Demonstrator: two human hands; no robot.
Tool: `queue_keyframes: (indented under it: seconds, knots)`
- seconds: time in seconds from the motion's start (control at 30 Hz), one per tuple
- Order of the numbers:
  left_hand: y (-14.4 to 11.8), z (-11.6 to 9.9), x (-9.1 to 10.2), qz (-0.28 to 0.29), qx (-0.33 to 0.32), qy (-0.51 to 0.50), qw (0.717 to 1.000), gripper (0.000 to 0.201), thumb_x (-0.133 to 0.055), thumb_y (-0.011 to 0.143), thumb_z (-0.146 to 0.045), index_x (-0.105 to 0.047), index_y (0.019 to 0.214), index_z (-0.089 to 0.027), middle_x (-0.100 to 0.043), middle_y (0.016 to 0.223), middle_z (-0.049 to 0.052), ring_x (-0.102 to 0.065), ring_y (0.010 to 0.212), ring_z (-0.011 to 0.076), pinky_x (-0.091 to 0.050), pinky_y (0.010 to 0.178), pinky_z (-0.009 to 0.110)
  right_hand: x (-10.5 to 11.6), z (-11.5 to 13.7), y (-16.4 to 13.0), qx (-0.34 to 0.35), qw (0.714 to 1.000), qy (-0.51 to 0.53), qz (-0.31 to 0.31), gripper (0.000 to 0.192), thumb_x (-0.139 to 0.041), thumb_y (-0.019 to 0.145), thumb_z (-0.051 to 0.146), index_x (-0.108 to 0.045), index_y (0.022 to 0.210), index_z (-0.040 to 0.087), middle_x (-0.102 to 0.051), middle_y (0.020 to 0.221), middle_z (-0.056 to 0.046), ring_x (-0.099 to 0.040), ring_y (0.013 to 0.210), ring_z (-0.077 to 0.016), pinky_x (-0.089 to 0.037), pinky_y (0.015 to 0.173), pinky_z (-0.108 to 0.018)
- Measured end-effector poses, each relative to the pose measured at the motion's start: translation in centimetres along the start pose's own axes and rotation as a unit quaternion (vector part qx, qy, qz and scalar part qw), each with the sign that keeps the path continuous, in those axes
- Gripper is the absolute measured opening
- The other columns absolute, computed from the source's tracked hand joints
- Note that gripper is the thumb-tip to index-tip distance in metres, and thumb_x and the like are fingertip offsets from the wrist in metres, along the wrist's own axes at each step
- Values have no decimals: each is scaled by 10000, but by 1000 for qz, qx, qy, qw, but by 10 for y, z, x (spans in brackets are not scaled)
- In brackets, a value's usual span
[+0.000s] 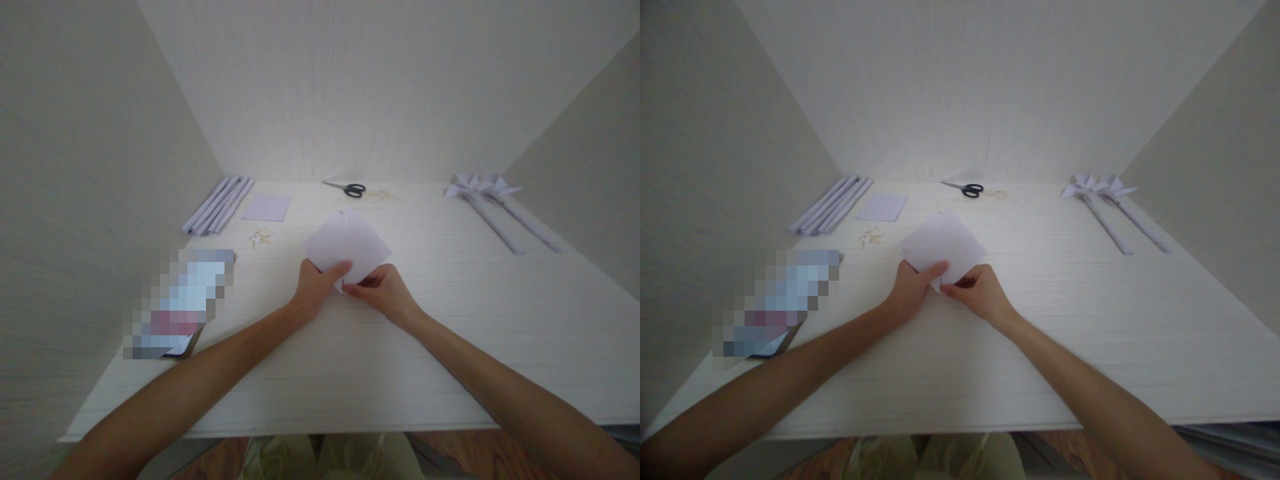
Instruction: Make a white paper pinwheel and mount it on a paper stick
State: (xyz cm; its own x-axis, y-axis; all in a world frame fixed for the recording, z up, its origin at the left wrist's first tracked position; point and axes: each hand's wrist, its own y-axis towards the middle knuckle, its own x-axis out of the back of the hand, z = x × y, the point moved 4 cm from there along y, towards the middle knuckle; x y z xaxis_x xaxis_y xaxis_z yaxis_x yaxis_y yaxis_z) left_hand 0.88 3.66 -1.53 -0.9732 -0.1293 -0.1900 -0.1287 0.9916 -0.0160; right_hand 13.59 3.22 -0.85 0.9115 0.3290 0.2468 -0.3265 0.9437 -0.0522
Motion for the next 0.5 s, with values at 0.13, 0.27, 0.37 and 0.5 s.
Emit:
queue_keyframes:
  seconds: [0.13,0.27,0.37,0.5]
  knots:
    - [0,-2,0,-11,4,6,1000,326,-702,521,-300,-646,794,-130,-667,814,65,-601,713,166,-475,650,271,1,0,1,10,1000,-9,-6,211,-656,589,345,-652,596,134,-630,584,-48,-549,541,-153,-397,442,-242]
    - [-2,-6,-1,-11,-6,31,999,263,-689,537,-301,-649,738,-136,-667,758,51,-600,702,165,-476,635,266,0,-2,1,7,1000,-17,-4,242,-657,584,365,-650,651,132,-633,609,-52,-550,555,-157,-402,442,-242]
    - [-4,-8,-4,7,-8,49,999,220,-674,556,-311,-645,683,-134,-662,725,52,-599,695,168,-481,633,272,-1,-2,2,7,1000,-16,-18,262,-661,583,346,-640,732,130,-640,661,-60,-563,595,-168,-424,475,-252]
    - [-4,-9,-5,22,-15,34,999,321,-683,550,-297,-639,827,-141,-665,830,64,-597,770,176,-483,680,280,0,-2,3,22,999,11,-27,242,-642,606,294,-614,787,136,-639,719,-59,-566,627,-161,-443,545,-266]
